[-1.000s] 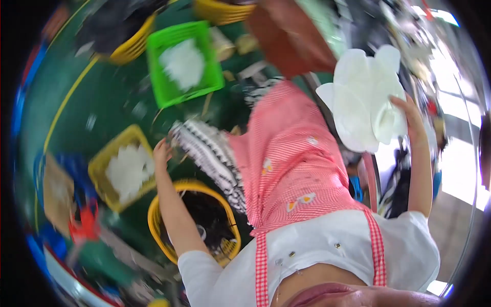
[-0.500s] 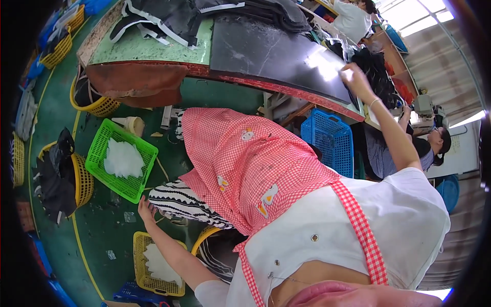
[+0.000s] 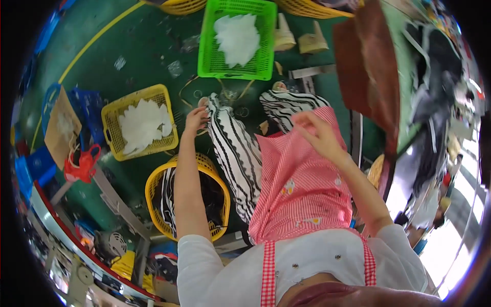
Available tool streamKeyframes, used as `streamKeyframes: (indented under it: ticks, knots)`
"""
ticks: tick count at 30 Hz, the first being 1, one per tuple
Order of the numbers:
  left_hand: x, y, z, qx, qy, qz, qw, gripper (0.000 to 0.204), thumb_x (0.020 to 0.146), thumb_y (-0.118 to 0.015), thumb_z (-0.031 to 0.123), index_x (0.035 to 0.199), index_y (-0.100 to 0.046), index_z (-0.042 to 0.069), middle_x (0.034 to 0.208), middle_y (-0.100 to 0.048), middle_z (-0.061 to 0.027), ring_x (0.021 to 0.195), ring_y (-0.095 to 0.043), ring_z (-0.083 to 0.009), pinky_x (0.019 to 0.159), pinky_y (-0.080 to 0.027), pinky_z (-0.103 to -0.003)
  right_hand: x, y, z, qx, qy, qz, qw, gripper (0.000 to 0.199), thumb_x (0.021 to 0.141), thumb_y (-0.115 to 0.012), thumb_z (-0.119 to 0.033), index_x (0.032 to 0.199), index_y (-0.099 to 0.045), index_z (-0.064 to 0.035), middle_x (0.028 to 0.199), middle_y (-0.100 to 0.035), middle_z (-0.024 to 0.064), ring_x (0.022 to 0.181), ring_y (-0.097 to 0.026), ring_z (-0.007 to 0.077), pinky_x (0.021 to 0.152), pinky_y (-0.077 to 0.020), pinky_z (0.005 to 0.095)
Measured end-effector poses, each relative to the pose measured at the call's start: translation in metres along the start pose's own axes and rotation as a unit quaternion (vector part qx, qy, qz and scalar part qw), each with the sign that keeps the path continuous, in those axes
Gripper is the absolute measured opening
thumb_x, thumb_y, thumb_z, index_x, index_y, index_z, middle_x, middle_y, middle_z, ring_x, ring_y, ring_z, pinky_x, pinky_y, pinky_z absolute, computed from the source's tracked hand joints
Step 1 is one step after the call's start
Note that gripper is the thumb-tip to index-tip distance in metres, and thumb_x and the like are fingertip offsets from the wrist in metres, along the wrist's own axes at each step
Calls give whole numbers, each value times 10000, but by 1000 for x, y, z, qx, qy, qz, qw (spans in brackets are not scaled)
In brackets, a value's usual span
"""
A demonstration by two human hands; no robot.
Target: Assemble and inspect shoe components in a factory setting.
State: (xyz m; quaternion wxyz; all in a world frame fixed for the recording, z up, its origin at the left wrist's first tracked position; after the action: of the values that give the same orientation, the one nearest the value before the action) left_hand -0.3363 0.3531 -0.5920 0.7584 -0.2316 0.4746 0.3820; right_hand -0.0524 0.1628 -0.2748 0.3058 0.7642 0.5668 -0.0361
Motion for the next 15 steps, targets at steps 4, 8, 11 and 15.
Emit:
streamKeyframes:
  ticks: [4, 8, 11, 15]
  knots:
    - [12, -15, 3, -5, 27, 7, 1000, 316, 957, -487, 150, 1246, -612, 126, 981, -662, 9, 699, -568, -77, 616, -479, -252, 150, -55, 120, 44, -66, -17, 997, 293, 859, -670, -123, 1116, -598, -1, 1085, -659, 124, 971, -638, 188, 849, -501, 306]
    - [73, -19, 8, -19, -12, -18, 1000, 282, 916, -474, 96, 1123, -665, 77, 959, -686, -36, 798, -640, -101, 645, -499, -238, 305, -83, 230, 4, -141, -13, 990, 527, 811, -721, -283, 1195, -574, 46, 1159, -643, 182, 1062, -623, 262, 933, -465, 339]
    - [106, -46, 67, -67, -93, -79, 990, 281, 921, -474, 115, 1125, -660, 60, 971, -691, -52, 854, -656, -123, 699, -528, -251, 397, -69, 295, -68, -182, 18, 981, 612, 750, -745, -440, 1104, -631, 46, 1023, -675, 191, 963, -646, 306, 862, -487, 371]
    - [163, -91, 138, -116, -147, -89, 978, 360, 908, -509, 130, 1251, -591, 57, 1098, -677, -96, 995, -643, -177, 810, -519, -301, 506, -15, 350, -251, -191, 15, 949, 647, 788, -724, -453, 1151, -602, 68, 1038, -676, 142, 936, -637, 224, 833, -488, 339]
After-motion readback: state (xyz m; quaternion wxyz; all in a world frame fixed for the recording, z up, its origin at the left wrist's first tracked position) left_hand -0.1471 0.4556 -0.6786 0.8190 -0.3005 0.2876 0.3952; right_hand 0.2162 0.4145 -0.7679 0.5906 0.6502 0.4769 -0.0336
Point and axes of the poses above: each hand's wrist, its own x-axis towards the middle knuckle, its own y-axis out of the back of the hand, z = x × y, the point moved 8 cm from there along x, towards the middle knuckle
